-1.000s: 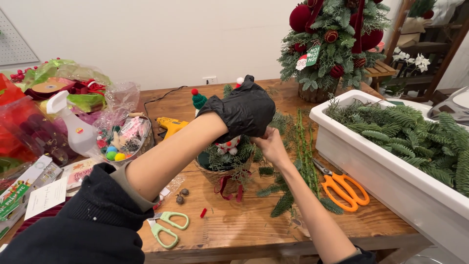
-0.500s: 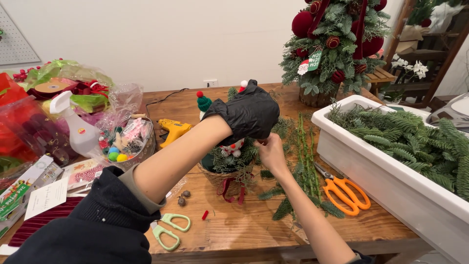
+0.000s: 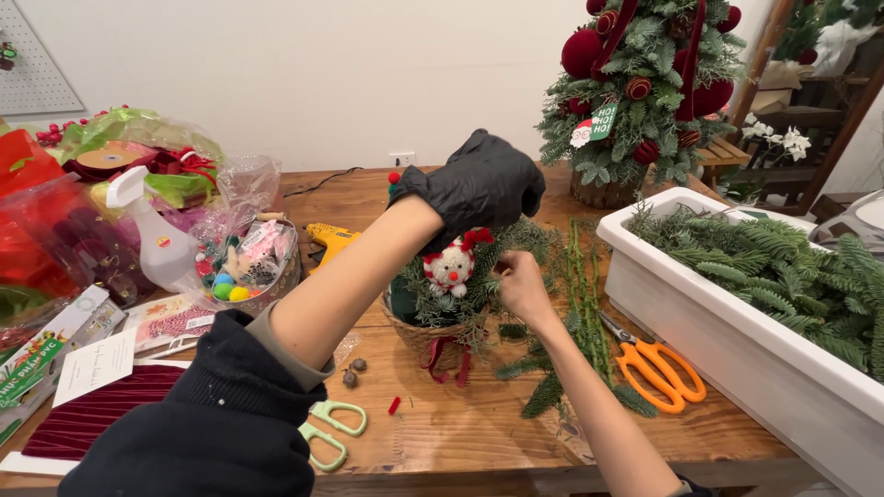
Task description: Trimming pine branches with shears and inserting them into a decorative snowman-themed basket arrangement.
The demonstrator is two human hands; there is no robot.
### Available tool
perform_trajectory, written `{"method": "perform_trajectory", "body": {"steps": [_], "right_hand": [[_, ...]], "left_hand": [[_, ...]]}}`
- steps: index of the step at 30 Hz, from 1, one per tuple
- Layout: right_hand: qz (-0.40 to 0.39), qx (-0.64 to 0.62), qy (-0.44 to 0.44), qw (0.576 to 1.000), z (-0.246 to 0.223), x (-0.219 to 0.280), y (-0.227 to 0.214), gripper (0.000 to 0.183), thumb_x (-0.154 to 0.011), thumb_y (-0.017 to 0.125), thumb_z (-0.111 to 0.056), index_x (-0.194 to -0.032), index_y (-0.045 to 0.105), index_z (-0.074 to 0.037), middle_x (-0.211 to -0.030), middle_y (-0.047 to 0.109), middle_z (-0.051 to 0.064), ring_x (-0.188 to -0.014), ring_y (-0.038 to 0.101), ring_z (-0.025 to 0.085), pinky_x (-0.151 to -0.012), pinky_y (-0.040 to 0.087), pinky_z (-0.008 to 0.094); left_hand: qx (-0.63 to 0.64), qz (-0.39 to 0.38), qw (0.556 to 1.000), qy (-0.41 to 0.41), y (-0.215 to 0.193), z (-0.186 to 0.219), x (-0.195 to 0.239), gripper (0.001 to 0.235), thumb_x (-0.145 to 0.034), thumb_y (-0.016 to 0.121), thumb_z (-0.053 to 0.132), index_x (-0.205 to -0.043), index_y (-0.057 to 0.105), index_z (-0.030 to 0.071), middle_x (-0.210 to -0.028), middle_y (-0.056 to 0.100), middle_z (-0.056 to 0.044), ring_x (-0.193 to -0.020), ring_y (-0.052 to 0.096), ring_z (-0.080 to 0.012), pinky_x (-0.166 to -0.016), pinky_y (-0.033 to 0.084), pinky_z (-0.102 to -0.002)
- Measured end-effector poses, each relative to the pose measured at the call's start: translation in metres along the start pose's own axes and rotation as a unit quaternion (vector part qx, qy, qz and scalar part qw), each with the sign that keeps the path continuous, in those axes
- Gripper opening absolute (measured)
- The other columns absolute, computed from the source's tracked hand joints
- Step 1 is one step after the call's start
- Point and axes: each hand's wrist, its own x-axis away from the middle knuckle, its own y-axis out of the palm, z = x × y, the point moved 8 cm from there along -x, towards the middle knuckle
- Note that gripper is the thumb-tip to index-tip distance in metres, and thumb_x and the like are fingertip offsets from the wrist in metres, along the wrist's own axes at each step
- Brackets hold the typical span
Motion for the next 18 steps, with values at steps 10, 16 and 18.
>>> {"method": "perform_trajectory", "body": {"steps": [10,16,18], "right_hand": [[-0.011,-0.028,-0.007,1.0,-0.072,0.037,-0.011,0.017,-0.09,0.053,0.007,-0.074,0.057,0.01,-0.071,0.051,0.023,-0.073,0.051,0.035,-0.077,0.044,0.052],[-0.015,-0.038,-0.016,0.999,-0.115,0.052,-0.02,0.015,-0.088,0.051,0.01,-0.08,0.063,0.008,-0.074,0.053,0.017,-0.078,0.05,0.029,-0.081,0.042,0.049],[-0.015,-0.033,-0.009,0.999,-0.115,0.057,-0.017,0.016,-0.085,0.05,0.012,-0.072,0.057,0.007,-0.07,0.047,0.016,-0.077,0.048,0.028,-0.08,0.042,0.047]], "left_hand": [[-0.013,0.008,1.0,0.003,0.013,0.032,-0.016,0.011,-0.072,0.076,0.048,-0.074,0.074,0.036,-0.064,0.07,0.011,-0.077,0.074,-0.0236,-0.08,0.056,-0.035],[-0.023,0.014,1.0,0.008,0.016,0.038,-0.011,0.011,-0.073,0.075,0.048,-0.074,0.074,0.037,-0.063,0.07,0.011,-0.077,0.074,-0.0232,-0.08,0.056,-0.034],[-0.031,0.015,0.999,0.01,0.015,0.038,-0.011,0.011,-0.073,0.075,0.048,-0.073,0.074,0.037,-0.063,0.07,0.011,-0.077,0.074,-0.023,-0.08,0.056,-0.034]]}}
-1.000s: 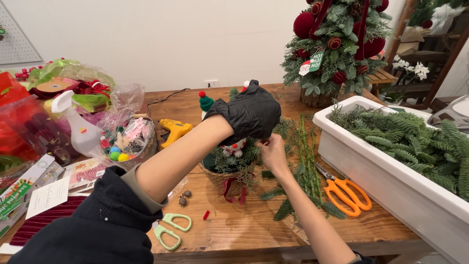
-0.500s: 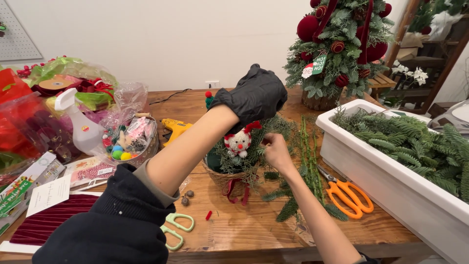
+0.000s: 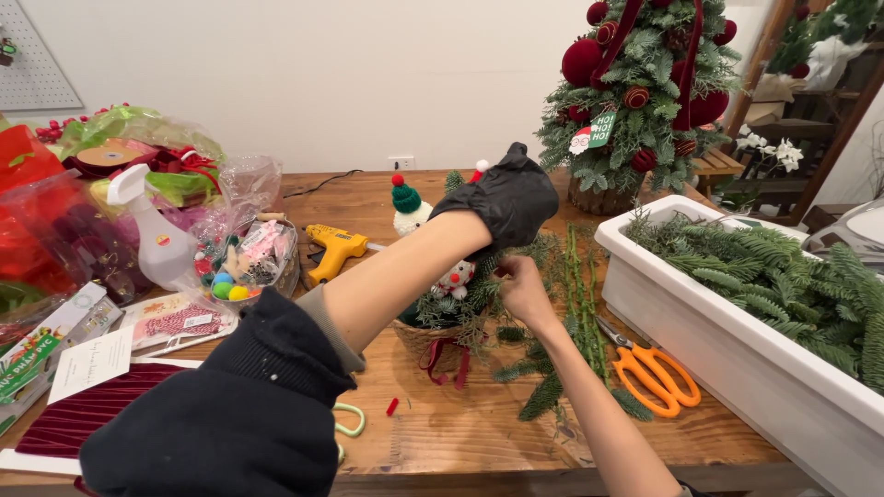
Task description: Trimming pine branches with shears and inserting them into a decorative snowman-themed basket arrangement.
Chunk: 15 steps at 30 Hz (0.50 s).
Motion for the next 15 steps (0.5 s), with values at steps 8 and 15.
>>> {"method": "perform_trajectory", "body": {"steps": [8,15], "right_hand": [[0.005,-0.018,-0.011,1.0,0.05,-0.02,0.002,0.016,-0.082,0.055,0.013,-0.071,0.055,0.001,-0.07,0.049,0.01,-0.082,0.052,0.023,-0.081,0.042,0.041],[0.01,-0.044,-0.04,0.998,0.059,-0.024,0.002,0.015,-0.082,0.069,0.005,-0.07,0.062,-0.001,-0.07,0.058,0.009,-0.083,0.053,0.018,-0.073,0.048,0.036]], "left_hand": [[-0.018,0.0,1.0,0.007,-0.008,-0.027,0.022,0.01,-0.074,0.074,0.048,-0.073,0.073,0.038,-0.062,0.069,0.012,-0.076,0.075,-0.0225,-0.08,0.056,-0.034],[-0.033,0.002,0.999,0.012,-0.014,-0.051,0.034,0.01,-0.075,0.073,0.048,-0.072,0.073,0.039,-0.061,0.069,0.012,-0.075,0.075,-0.022,-0.08,0.056,-0.034]]}}
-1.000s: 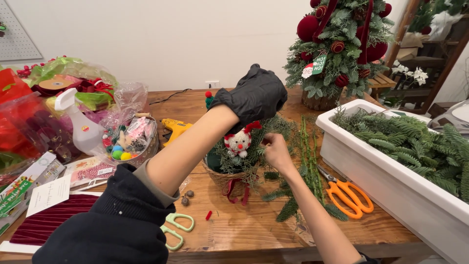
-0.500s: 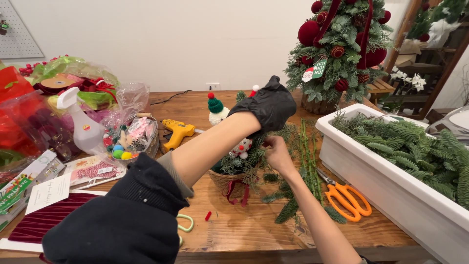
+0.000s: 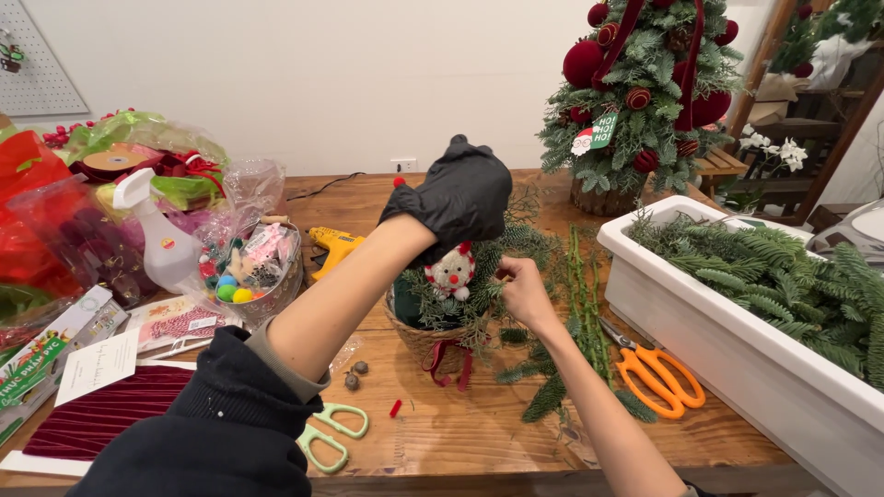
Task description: Trimming pine branches with shears and inserting them into a decorative snowman-themed basket arrangement.
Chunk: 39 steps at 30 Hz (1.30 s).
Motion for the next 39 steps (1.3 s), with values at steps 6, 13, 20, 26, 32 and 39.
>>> {"method": "perform_trajectory", "body": {"steps": [6,13,20,26,32,39], "right_hand": [[-0.004,0.014,0.012,1.0,0.027,-0.012,0.0,0.016,-0.082,0.077,-0.002,-0.072,0.065,0.001,-0.066,0.06,0.011,-0.071,0.057,0.018,-0.069,0.05,0.034],[-0.014,-0.014,0.026,0.999,0.056,-0.023,0.004,0.019,-0.08,0.082,-0.006,-0.069,0.067,-0.003,-0.064,0.063,0.008,-0.068,0.061,0.016,-0.067,0.051,0.031],[-0.012,-0.029,0.023,0.999,0.053,-0.023,0.003,0.021,-0.08,0.084,-0.007,-0.07,0.066,-0.001,-0.064,0.064,0.011,-0.062,0.064,0.02,-0.066,0.053,0.035],[-0.029,-0.004,-0.005,1.0,0.04,-0.02,0.004,0.024,-0.083,0.083,-0.008,-0.068,0.065,0.001,-0.066,0.064,0.014,-0.066,0.065,0.023,-0.069,0.053,0.04],[-0.03,0.013,-0.013,0.999,0.062,-0.029,-0.001,0.027,-0.083,0.083,-0.008,-0.069,0.064,0.005,-0.075,0.066,0.018,-0.075,0.064,0.025,-0.074,0.053,0.047],[-0.028,-0.009,-0.003,1.0,0.039,-0.018,0.001,0.025,-0.081,0.086,-0.012,-0.071,0.066,-0.001,-0.074,0.065,0.01,-0.078,0.063,0.021,-0.075,0.054,0.042]], "left_hand": [[-0.009,0.001,1.0,0.003,-0.006,-0.022,-0.006,0.01,-0.076,0.073,0.048,-0.072,0.073,0.039,-0.06,0.068,0.013,-0.075,0.075,-0.0215,-0.08,0.055,-0.033],[0.058,-0.093,0.994,-0.017,-0.02,-0.023,0.023,0.007,-0.075,0.08,0.039,-0.082,0.078,0.039,-0.063,0.072,0.009,-0.075,0.074,-0.0262,-0.082,0.057,-0.039],[0.115,-0.128,0.985,-0.019,-0.014,0.003,0.041,0.029,-0.077,0.074,0.042,-0.106,0.073,0.042,-0.085,0.077,0.006,-0.097,0.072,-0.0246,-0.086,0.058,-0.038],[0.12,-0.133,0.984,-0.021,-0.014,0.021,0.032,0.033,-0.077,0.074,0.043,-0.11,0.074,0.042,-0.09,0.077,0.004,-0.099,0.072,-0.026,-0.087,0.058,-0.038],[0.111,-0.117,0.987,-0.02,-0.015,0.024,0.032,0.031,-0.076,0.074,0.044,-0.108,0.074,0.042,-0.089,0.076,0.004,-0.097,0.071,-0.0254,-0.086,0.057,-0.038],[0.095,-0.103,0.99,-0.021,-0.018,0.006,0.055,0.03,-0.075,0.075,0.045,-0.105,0.074,0.042,-0.088,0.075,0.005,-0.096,0.071,-0.0246,-0.085,0.057,-0.037]]}}
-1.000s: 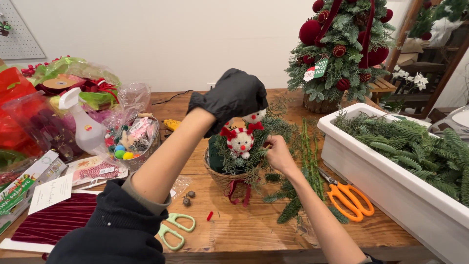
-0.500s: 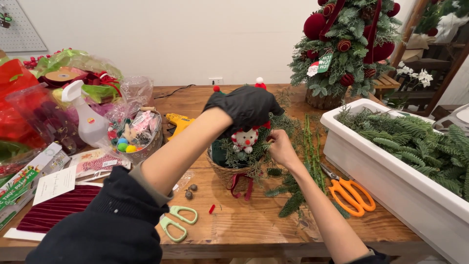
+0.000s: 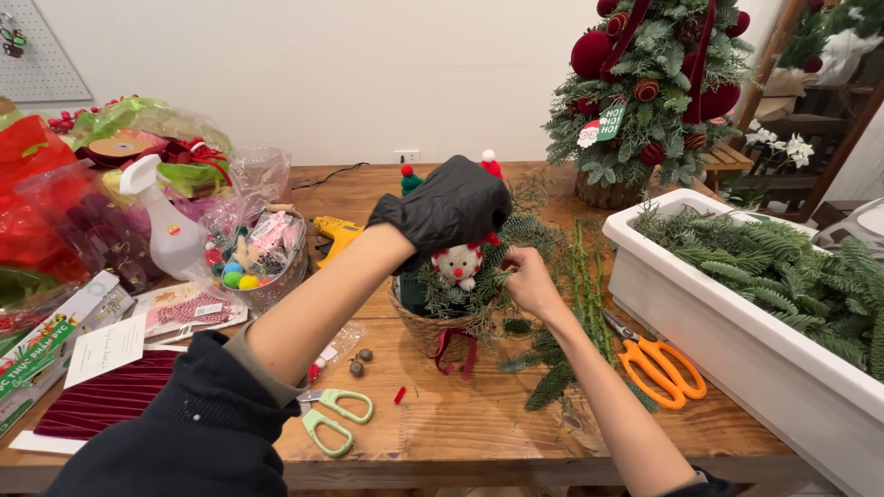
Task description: Trimming pine branches with shears and inserting them into a decorative snowman-themed basket arrangement.
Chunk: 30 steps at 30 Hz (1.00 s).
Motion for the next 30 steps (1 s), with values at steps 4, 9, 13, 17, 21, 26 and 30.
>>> {"method": "perform_trajectory", "body": {"steps": [4,9,13,17,21,26,30], "right_hand": [[-0.012,0.013,-0.009,1.0,0.005,-0.001,-0.003,0.027,-0.08,0.084,-0.008,-0.067,0.062,0.002,-0.077,0.063,0.009,-0.084,0.058,0.02,-0.074,0.052,0.04],[-0.004,0.024,-0.011,1.0,0.043,-0.013,-0.005,0.024,-0.08,0.079,-0.003,-0.071,0.059,0.008,-0.076,0.057,0.009,-0.086,0.053,0.021,-0.074,0.05,0.042],[-0.005,0.018,-0.012,1.0,0.017,-0.009,-0.005,0.025,-0.074,0.085,-0.005,-0.07,0.061,0.002,-0.073,0.059,0.008,-0.082,0.057,0.019,-0.074,0.052,0.038],[-0.004,0.045,0.034,0.998,-0.046,0.016,0.0,0.024,-0.08,0.084,-0.016,-0.072,0.066,-0.002,-0.064,0.061,0.007,-0.056,0.058,0.016,-0.039,0.048,0.032],[0.0,0.015,0.012,1.0,0.012,-0.007,-0.001,0.023,-0.082,0.08,-0.009,-0.07,0.064,0.001,-0.068,0.06,0.01,-0.058,0.059,0.017,-0.03,0.047,0.033],[0.006,0.025,-0.03,0.999,-0.009,0.004,-0.006,0.011,-0.08,0.074,0.002,-0.073,0.067,0.005,-0.083,0.064,0.012,-0.08,0.059,0.019,-0.057,0.054,0.035],[0.019,0.034,-0.054,0.998,0.018,-0.005,-0.01,0.012,-0.08,0.073,0.002,-0.072,0.065,0.005,-0.088,0.064,0.014,-0.082,0.06,0.02,-0.062,0.053,0.032]], "left_hand": [[-0.004,0.005,1.0,-0.001,-0.003,-0.012,0.01,0.029,-0.075,0.075,0.045,-0.104,0.074,0.042,-0.087,0.075,0.005,-0.095,0.071,-0.0243,-0.085,0.057,-0.037],[-0.015,0.018,1.0,0.0,-0.006,-0.026,0.02,0.028,-0.074,0.075,0.046,-0.102,0.074,0.041,-0.086,0.074,0.006,-0.094,0.07,-0.0237,-0.084,0.056,-0.037],[-0.02,0.026,0.999,0.0,-0.007,-0.026,0.016,0.027,-0.074,0.075,0.046,-0.1,0.074,0.041,-0.086,0.074,0.006,-0.093,0.07,-0.0234,-0.084,0.056,-0.037],[-0.026,0.036,0.999,-0.002,-0.005,-0.025,0.012,0.026,-0.073,0.075,0.046,-0.099,0.074,0.041,-0.085,0.073,0.007,-0.092,0.07,-0.0229,-0.083,0.056,-0.037],[-0.033,0.046,0.998,-0.005,-0.005,-0.029,0.011,0.025,-0.073,0.076,0.047,-0.097,0.074,0.041,-0.084,0.073,0.007,-0.091,0.069,-0.0225,-0.083,0.055,-0.037],[-0.037,0.051,0.998,-0.009,0.0,-0.032,0.008,0.024,-0.072,0.076,0.048,-0.095,0.074,0.041,-0.083,0.072,0.008,-0.09,0.069,-0.022,-0.082,0.055,-0.037],[-0.041,0.059,0.997,-0.01,0.002,-0.034,0.001,0.023,-0.072,0.076,0.048,-0.094,0.074,0.041,-0.083,0.072,0.008,-0.089,0.069,-0.0216,-0.082,0.055,-0.037]]}}
